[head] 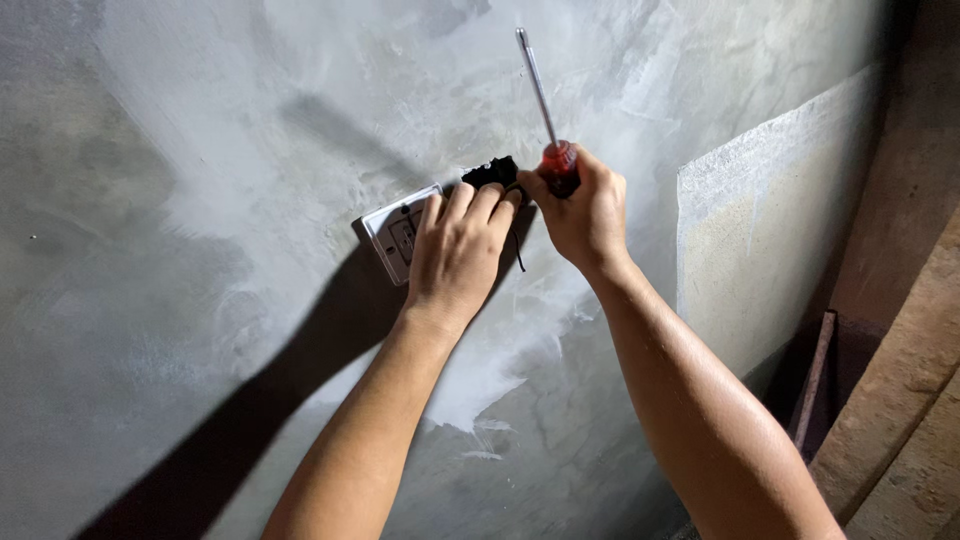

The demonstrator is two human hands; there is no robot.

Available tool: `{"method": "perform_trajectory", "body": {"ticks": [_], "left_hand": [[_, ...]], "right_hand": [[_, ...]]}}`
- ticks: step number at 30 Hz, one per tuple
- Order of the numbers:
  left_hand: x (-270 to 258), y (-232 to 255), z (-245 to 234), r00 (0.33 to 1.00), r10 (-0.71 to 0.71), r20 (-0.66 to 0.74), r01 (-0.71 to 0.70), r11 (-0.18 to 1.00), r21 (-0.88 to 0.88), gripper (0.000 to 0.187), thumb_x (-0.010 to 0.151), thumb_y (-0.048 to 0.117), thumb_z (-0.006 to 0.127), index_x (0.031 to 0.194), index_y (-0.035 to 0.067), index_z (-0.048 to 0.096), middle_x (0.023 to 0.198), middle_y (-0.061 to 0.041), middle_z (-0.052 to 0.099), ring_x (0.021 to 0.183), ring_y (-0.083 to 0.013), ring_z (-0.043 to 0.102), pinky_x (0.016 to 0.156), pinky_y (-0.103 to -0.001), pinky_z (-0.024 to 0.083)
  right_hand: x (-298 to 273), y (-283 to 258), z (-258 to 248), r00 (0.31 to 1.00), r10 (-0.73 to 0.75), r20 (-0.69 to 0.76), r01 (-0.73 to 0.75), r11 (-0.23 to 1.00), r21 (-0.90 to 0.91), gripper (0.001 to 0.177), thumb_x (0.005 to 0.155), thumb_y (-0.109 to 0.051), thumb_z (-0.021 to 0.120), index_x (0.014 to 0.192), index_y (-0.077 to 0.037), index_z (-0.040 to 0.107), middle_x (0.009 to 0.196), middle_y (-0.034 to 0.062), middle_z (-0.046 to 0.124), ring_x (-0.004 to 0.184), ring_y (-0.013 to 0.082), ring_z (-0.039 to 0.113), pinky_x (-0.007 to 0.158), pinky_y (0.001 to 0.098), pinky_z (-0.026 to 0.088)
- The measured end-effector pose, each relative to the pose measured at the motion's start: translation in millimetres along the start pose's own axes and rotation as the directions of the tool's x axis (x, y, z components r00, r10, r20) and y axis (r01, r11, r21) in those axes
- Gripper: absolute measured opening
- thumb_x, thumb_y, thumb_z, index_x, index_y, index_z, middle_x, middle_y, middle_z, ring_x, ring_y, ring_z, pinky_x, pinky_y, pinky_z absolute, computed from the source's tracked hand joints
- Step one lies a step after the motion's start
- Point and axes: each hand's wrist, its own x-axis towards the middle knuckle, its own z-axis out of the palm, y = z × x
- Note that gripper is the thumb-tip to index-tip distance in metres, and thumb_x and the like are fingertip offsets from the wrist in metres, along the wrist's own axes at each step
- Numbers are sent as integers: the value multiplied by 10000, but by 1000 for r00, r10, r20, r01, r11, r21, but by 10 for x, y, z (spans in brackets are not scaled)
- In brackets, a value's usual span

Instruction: The person installs a new electrical outlet by first securing the backplate to the wall with a screwdriver. They then retrieve a new outlet from a bag, connect the wires to the terminals, and use a wire stripper to prepare the wires for connection.

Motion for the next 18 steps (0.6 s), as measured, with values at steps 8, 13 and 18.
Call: {"method": "perform_trajectory", "body": {"ticks": [8,13,18], "left_hand": [[-74,-106,91,994,105,-14,-105,994,-25,205,899,43,650,708,89,711,1077,-46,743,1027,-209,657,937,-383,527],[-193,-239,-197,991,88,-101,-111,962,-250,99,942,59,674,981,52,764,1006,-20,720,975,-203,645,904,-372,515],[-156,-262,-277,993,115,-34,-119,966,-228,109,916,59,688,987,67,771,968,0,720,944,-185,645,888,-361,505]], "right_hand": [[2,5,5,992,-26,121,40,992,-116,219,838,-113,861,922,-33,675,733,78,711,628,179,667,597,322,527],[-142,81,113,996,-78,-44,67,975,-213,265,804,-120,884,880,-31,646,718,113,674,607,269,652,597,368,508],[-244,80,181,992,-94,-88,78,983,-168,304,805,-157,904,901,-36,643,718,82,663,603,234,636,586,355,503]]}}
